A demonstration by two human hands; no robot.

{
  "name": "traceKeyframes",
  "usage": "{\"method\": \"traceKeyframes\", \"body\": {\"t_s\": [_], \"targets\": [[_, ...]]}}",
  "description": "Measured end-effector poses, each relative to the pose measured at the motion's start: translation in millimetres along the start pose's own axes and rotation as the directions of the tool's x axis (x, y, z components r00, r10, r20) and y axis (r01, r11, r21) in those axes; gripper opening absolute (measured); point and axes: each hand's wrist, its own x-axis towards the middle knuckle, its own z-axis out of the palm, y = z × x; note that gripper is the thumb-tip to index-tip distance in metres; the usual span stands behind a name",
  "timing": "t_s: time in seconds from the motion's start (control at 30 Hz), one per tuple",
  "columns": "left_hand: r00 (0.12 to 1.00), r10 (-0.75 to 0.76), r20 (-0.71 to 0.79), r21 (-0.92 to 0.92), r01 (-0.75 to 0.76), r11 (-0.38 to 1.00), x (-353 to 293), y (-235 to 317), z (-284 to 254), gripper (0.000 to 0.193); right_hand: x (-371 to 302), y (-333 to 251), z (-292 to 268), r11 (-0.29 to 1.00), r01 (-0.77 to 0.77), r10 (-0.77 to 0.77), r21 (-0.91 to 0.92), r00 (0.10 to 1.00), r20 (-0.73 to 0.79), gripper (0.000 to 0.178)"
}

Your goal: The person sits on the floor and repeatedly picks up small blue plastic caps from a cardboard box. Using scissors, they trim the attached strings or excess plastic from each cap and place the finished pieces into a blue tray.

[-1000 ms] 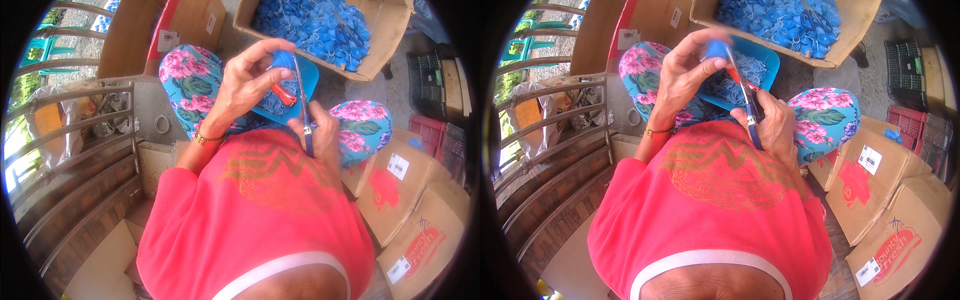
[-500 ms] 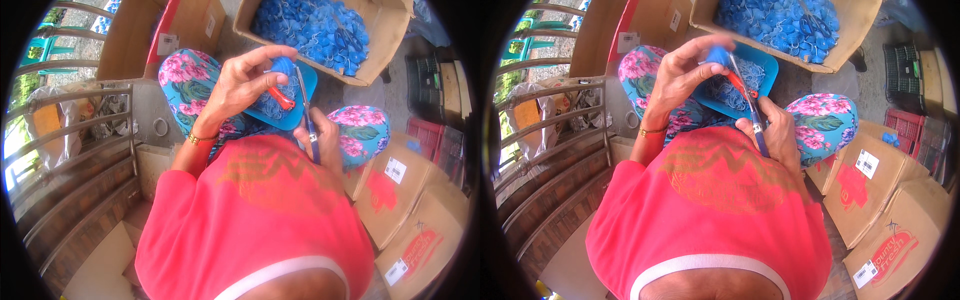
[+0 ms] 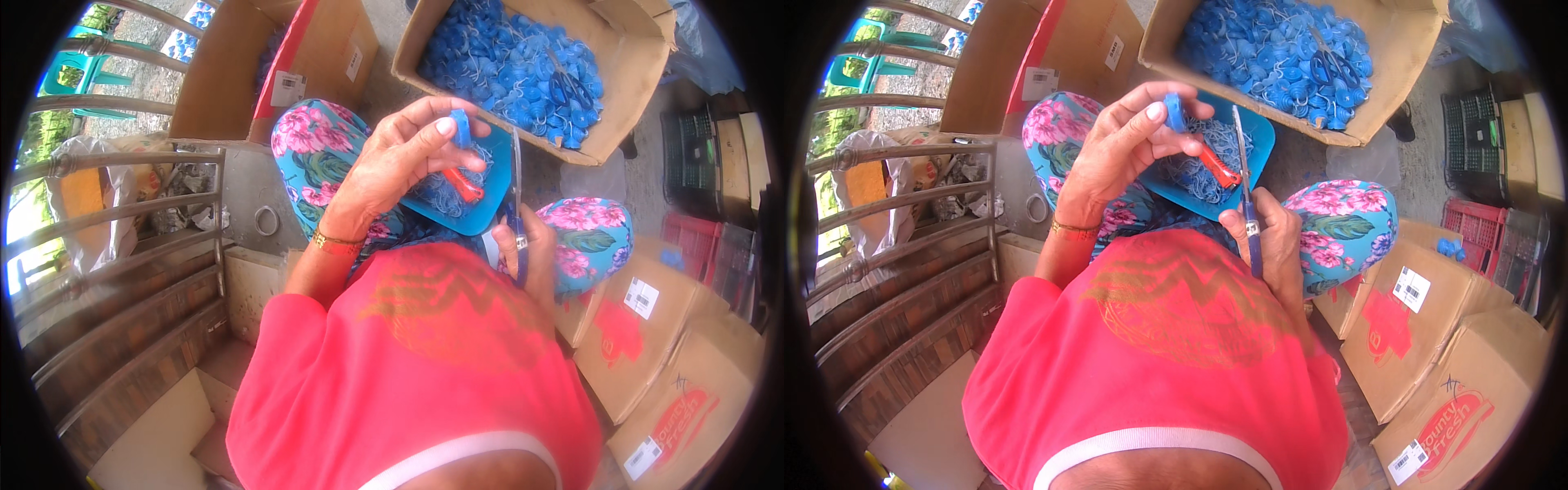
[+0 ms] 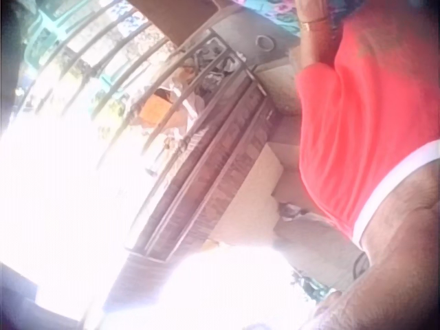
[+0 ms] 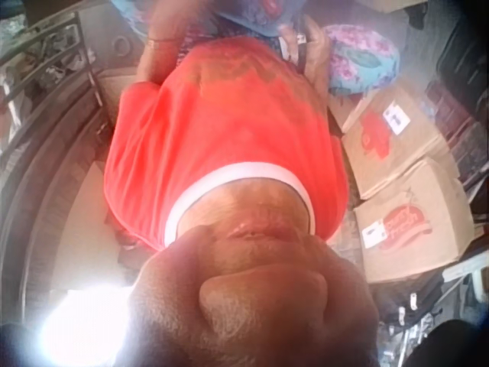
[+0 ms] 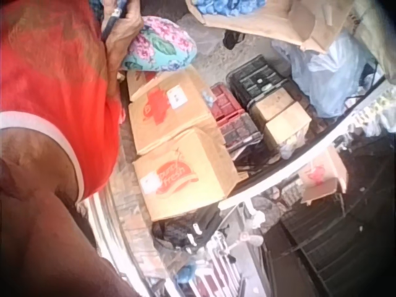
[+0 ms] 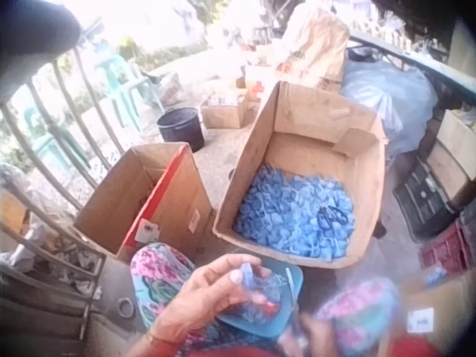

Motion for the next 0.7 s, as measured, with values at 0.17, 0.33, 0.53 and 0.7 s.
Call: {"method": "traceKeyframes", "body": {"t_s": [0.17, 0.33, 0.53, 0.7], "targets": [[0.995, -0.093, 0.036, -0.200, 0.098, 0.975, 1.2, -0.7, -5.2, 0.041, 1.0, -5.1, 0.6, 0.999, 0.043, -0.043, -0.007, 0.998, -0.054, 0.054], [0.992, -0.113, 0.057, -0.259, 0.124, 0.958, 2.2, -4.5, -4.7, 0.040, 2.9, -9.0, 2.6, 0.984, 0.144, -0.150, -0.109, 0.987, -0.057, 0.052], [0.991, 0.050, -0.124, 0.078, -0.040, 0.996, 0.1, 13.8, -7.3, 0.028, 5.9, -1.9, 0.8, 0.982, 0.093, -0.107, -0.163, 0.991, -0.080, 0.050], [0.497, 0.832, -0.248, 0.921, -0.145, 0.362, -4.6, 97.5, -44.0, 0.033, 12.3, 4.9, -0.7, 0.987, 0.090, -0.104, -0.135, 0.989, -0.102, 0.047]]}}
